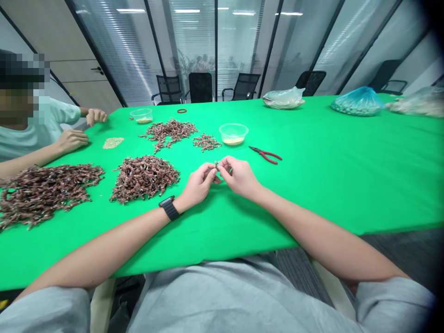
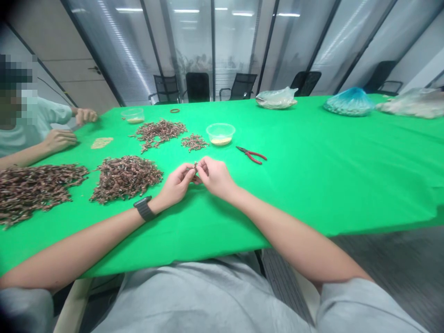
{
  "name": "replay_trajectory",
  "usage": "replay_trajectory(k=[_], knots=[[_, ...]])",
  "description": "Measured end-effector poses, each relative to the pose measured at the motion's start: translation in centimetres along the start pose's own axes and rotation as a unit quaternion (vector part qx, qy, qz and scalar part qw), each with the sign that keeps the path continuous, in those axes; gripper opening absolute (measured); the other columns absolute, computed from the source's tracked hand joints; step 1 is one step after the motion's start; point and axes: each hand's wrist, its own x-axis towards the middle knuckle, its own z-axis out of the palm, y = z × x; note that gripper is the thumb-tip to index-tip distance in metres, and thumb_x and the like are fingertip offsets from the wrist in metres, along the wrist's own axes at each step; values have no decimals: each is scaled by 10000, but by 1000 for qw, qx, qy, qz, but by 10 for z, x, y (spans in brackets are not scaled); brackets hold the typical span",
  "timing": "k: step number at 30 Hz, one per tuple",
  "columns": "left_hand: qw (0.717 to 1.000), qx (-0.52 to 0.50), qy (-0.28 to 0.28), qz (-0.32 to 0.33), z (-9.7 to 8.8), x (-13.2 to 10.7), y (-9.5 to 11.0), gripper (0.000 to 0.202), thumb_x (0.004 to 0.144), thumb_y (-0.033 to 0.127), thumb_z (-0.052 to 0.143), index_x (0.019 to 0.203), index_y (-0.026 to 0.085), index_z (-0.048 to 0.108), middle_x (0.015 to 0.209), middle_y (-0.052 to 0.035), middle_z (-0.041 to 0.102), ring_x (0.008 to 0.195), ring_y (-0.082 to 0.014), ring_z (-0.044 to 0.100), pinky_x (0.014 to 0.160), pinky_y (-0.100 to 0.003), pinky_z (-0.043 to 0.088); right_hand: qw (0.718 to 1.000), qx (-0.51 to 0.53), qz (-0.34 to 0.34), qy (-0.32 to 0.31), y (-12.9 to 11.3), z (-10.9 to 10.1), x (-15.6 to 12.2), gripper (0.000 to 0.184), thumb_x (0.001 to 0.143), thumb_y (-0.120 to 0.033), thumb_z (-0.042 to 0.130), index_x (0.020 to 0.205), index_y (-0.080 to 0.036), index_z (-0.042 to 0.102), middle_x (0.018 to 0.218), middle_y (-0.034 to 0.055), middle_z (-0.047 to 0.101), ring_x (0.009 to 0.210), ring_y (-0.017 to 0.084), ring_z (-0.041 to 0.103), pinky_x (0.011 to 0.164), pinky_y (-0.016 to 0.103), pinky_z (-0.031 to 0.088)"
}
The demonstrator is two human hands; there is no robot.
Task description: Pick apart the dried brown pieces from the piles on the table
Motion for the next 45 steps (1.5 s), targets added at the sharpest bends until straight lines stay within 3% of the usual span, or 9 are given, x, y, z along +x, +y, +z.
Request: replay_trajectory(k=[15, 20, 24, 27, 36, 45], knots=[[1000, 21, 0, 13, -2, -3, 1, 310, 976, 476, 547, 1038, 174, 573, 867, -33, 708, 785, -152, 696, 745, -264, 557, 992, -91, -79, 23, 7, 7, -6, 98, 976, -253, 507, 905, -200, 549, 826, 59, 667, 761, 194, 604, 728, 309, 433], [997, 69, 4, 26, -3, -4, 4, 277, 992, 453, 528, 1014, 180, 568, 843, -27, 710, 776, -146, 691, 723, -245, 537, 997, 75, 12, 3, 1, 6, -5, 141, 952, -311, 551, 878, -193, 577, 745, 26, 666, 628, 147, 595, 617, 273, 452], [994, 100, 4, 41, -4, -5, 6, 264, 998, 445, 520, 1025, 187, 567, 863, -29, 724, 782, -144, 693, 731, -246, 530, 955, 254, 140, -53, -1, 4, -1, 292, 884, -455, 638, 803, -180, 586, 691, 14, 653, 537, 119, 557, 526, 255, 455], [994, 102, 1, 45, -4, -6, 6, 270, 1002, 451, 509, 1037, 190, 566, 894, -36, 730, 790, -143, 698, 736, -249, 536, 922, 326, 193, -80, -3, 1, 2, 393, 782, -535, 737, 743, -168, 603, 668, 9, 638, 539, 106, 541, 518, 245, 462], [996, 74, 10, 50, -1, -7, 10, 309, 1002, 475, 500, 1051, 178, 571, 947, -57, 729, 799, -139, 700, 742, -251, 552, 892, 380, 226, -98, -6, -6, 3, 407, 716, -519, 810, 743, -154, 633, 683, 7, 648, 587, 98, 565, 551, 226, 477], [995, 78, 18, 62, 0, -8, 9, 293, 1007, 454, 504, 1042, 173, 575, 932, -49, 721, 796, -128, 684, 743, -240, 537, 888, 389, 220, -106, -8, -7, 3, 395, 735, -511, 802, 761, -146, 654, 736, 37, 688, 630, 112, 602, 602, 247, 502]])
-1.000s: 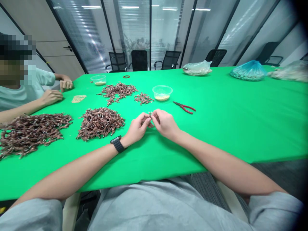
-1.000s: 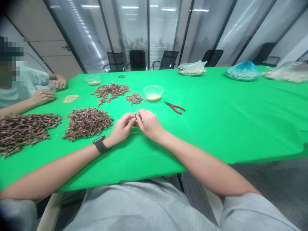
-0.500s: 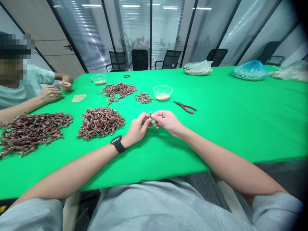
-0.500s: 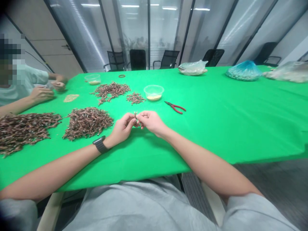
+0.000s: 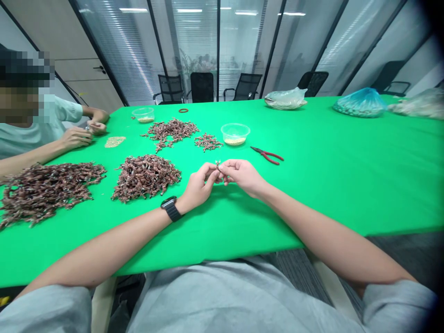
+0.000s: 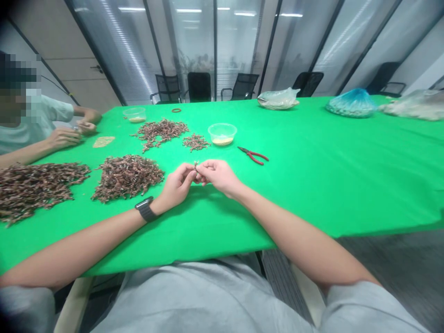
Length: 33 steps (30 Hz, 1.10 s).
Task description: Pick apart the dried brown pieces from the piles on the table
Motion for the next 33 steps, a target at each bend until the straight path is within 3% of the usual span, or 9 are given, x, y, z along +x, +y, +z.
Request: replay_trajectory(k=[7, 11, 14, 17, 20, 25, 33], knots=[[1000, -5, 1, -7, 0, 0, -1, 296, 1000, 462, 512, 1043, 175, 572, 919, -52, 724, 791, -135, 686, 741, -251, 538, 995, -79, -64, 23, 3, 0, 0, 345, 811, -498, 719, 804, -166, 628, 731, 38, 687, 613, 128, 607, 588, 261, 501], [1000, -18, -5, -13, 0, -1, 0, 309, 997, 474, 511, 1050, 175, 572, 905, -55, 718, 788, -146, 691, 744, -262, 543, 955, -237, -165, 68, 4, -1, -4, 232, 886, -420, 641, 876, -189, 628, 768, 44, 706, 674, 160, 640, 649, 288, 509], [1000, 4, -6, -4, -1, -1, 0, 301, 1001, 468, 505, 1049, 179, 571, 895, -50, 713, 792, -147, 687, 740, -255, 532, 934, -287, -195, 79, 3, 0, -7, 185, 896, -380, 630, 878, -196, 633, 789, 51, 721, 714, 175, 663, 701, 302, 511], [997, 79, -3, 20, -4, -1, 0, 263, 1011, 433, 497, 1071, 189, 574, 909, -39, 713, 821, -145, 686, 751, -245, 508, 962, -212, -152, 75, 2, 3, -6, 206, 878, -392, 644, 855, -188, 629, 751, 41, 708, 642, 156, 640, 631, 284, 504], [987, 156, -4, 47, -6, -2, 0, 247, 1019, 409, 485, 1104, 198, 582, 975, -45, 717, 867, -152, 686, 767, -248, 495, 993, -95, -47, 56, -1, 5, -5, 243, 813, -392, 702, 753, -170, 623, 700, 26, 674, 548, 111, 563, 540, 251, 472], [984, 171, -7, 57, -7, -4, 0, 259, 1024, 409, 468, 1150, 206, 566, 1037, -59, 720, 917, -164, 696, 796, -260, 510, 994, 54, 93, -1, -9, -1, -4, 296, 689, -370, 822, 663, -147, 630, 643, -10, 606, 530, 64, 485, 506, 209, 426], [995, 79, -7, 53, -6, -4, 4, 222, 1024, 394, 483, 1099, 194, 543, 927, -45, 729, 825, -141, 706, 751, -244, 529, 993, 71, 91, -36, -11, -6, -4, 342, 669, -415, 872, 713, -150, 659, 668, -21, 608, 571, 65, 510, 523, 197, 418]])
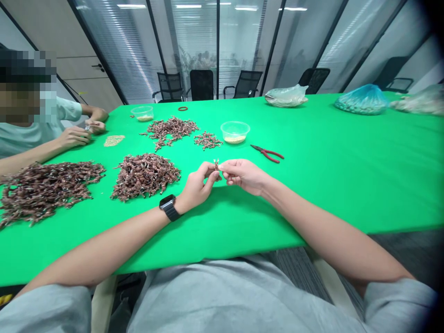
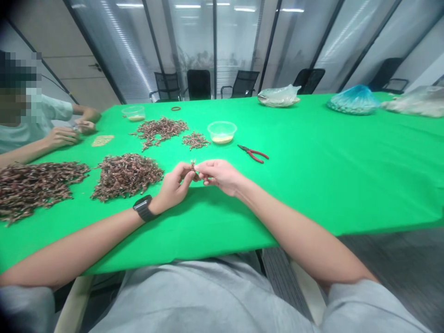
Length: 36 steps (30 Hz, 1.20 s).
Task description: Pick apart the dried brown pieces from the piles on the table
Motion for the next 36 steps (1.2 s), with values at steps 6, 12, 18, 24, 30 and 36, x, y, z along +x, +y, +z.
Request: replay_trajectory(k=[6, 12, 18, 24, 30, 36], knots=[[1000, -26, 5, -5, 1, 0, 2, 246, 1018, 421, 490, 1075, 189, 550, 917, -51, 731, 825, -146, 710, 756, -250, 533, 998, -38, -46, 2, 3, -3, 1, 349, 679, -444, 869, 780, -166, 684, 724, -4, 665, 623, 87, 574, 570, 213, 448], [999, -38, 8, -15, 1, 0, 3, 270, 1014, 444, 491, 1058, 186, 555, 889, -50, 731, 806, -148, 706, 745, -249, 534, 981, -122, -147, 27, 2, 1, -1, 375, 723, -517, 820, 806, -174, 694, 726, 21, 690, 636, 128, 609, 583, 261, 485], [999, -42, 10, -18, 2, 1, 1, 261, 1019, 430, 487, 1067, 183, 560, 894, -45, 726, 813, -142, 701, 759, -249, 533, 938, -245, -238, 62, 4, 3, -2, 367, 837, -536, 713, 833, -169, 701, 754, 45, 715, 633, 149, 636, 562, 270, 510], [999, -24, 10, -18, 2, 1, 2, 252, 1018, 427, 491, 1040, 186, 561, 882, -37, 727, 786, -135, 696, 731, -237, 523, 820, -430, -368, 82, 7, -3, -3, 243, 959, -379, 607, 863, -178, 704, 784, 45, 732, 687, 160, 651, 659, 284, 502], [1000, 0, 4, -7, 1, 0, 2, 230, 1023, 404, 489, 1060, 188, 561, 879, -35, 731, 791, -134, 701, 735, -237, 520, 685, -569, -450, 68, 7, -9, -3, 263, 1031, -289, 476, 901, -181, 677, 871, 80, 719, 815, 195, 617, 766, 318, 467], [1000, -12, 16, -3, 1, 1, 2, 234, 1021, 404, 494, 1055, 182, 556, 879, -38, 729, 786, -132, 702, 735, -235, 527, 699, -551, -449, 76, 7, -6, -4, 180, 1006, -246, 521, 930, -184, 672, 862, 57, 721, 782, 179, 614, 742, 297, 463]])
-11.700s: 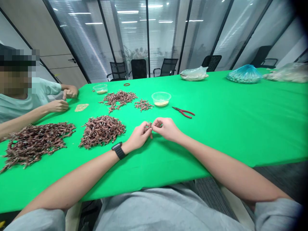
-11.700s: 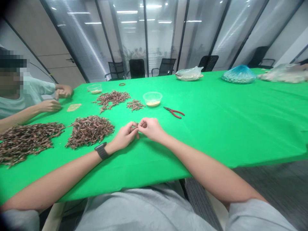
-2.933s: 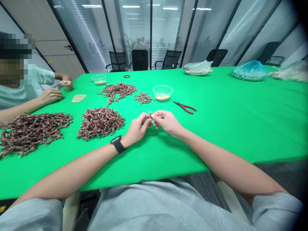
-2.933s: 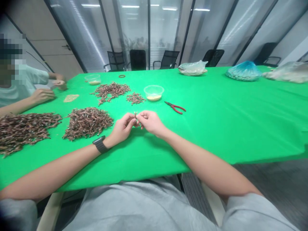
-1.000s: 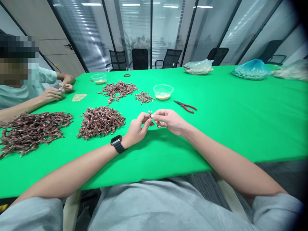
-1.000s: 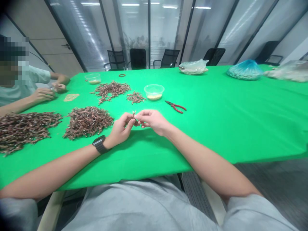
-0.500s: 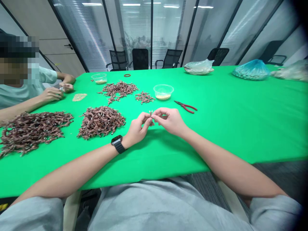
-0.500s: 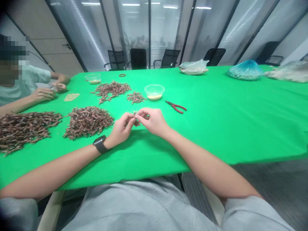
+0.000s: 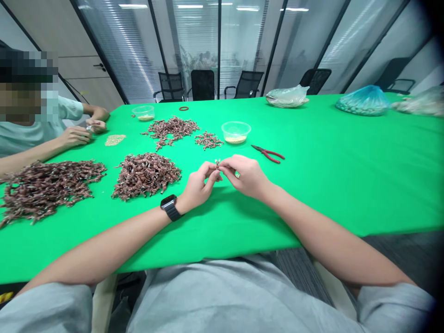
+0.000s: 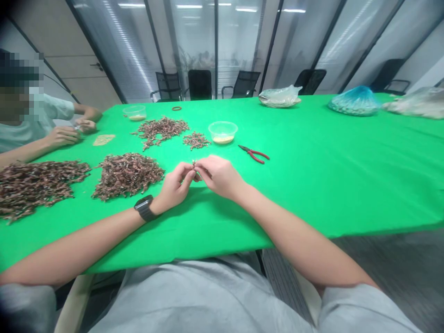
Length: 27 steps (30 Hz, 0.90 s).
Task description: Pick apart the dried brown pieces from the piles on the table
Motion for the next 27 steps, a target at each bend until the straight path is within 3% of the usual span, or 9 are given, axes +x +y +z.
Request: replay_trajectory(k=[9, 27], knots=[[999, -45, 5, -9, 1, 0, -1, 241, 1016, 402, 504, 1051, 174, 571, 901, -54, 729, 794, -134, 698, 747, -243, 536, 999, 28, 20, -3, 1, -3, 0, 113, 963, -230, 586, 966, -188, 690, 873, 49, 742, 760, 175, 632, 733, 299, 484], [996, -91, -2, -24, 1, -1, 2, 282, 1015, 432, 496, 1043, 166, 583, 891, -63, 732, 797, -147, 703, 755, -270, 545, 999, -1, -36, 24, 9, -1, -2, 160, 1006, -272, 550, 1049, -203, 689, 950, 58, 752, 786, 176, 635, 753, 310, 488]])
